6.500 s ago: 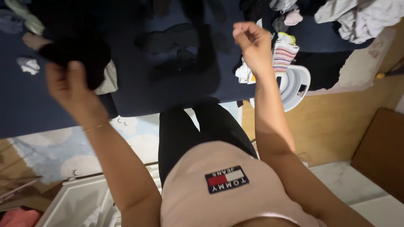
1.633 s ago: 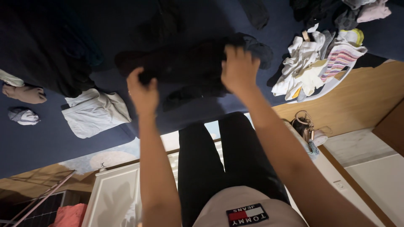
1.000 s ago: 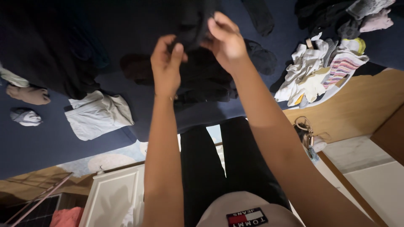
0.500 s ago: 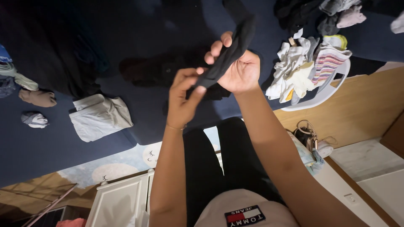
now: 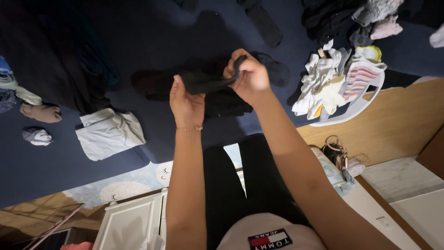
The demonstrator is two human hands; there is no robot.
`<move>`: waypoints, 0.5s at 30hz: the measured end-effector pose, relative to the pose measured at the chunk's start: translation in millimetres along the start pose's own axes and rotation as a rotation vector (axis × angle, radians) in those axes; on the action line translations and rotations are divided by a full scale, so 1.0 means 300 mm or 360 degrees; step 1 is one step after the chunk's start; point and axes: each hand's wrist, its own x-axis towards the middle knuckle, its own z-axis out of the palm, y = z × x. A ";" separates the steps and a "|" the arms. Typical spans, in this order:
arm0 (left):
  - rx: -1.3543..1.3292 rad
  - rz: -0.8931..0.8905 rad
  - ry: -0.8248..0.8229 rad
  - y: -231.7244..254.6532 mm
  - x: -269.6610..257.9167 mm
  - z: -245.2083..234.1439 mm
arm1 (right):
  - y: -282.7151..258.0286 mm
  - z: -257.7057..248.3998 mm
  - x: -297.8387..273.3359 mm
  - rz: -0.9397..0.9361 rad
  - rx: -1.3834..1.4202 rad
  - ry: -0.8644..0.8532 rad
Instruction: The recorder sorts and matches pairs of socks from a pile of laundry on a bed.
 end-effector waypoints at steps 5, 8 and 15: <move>0.0749 0.0054 0.0430 -0.042 0.189 -0.123 | 0.093 -0.113 0.179 -0.0186 -0.1233 0.0547; 0.2004 0.0532 0.0563 -0.023 0.314 -0.111 | 0.119 -0.132 0.271 -0.0403 -0.2239 0.0549; 0.2296 0.0787 0.0520 0.038 0.672 0.044 | 0.085 -0.129 0.374 -0.0653 -0.2446 0.0696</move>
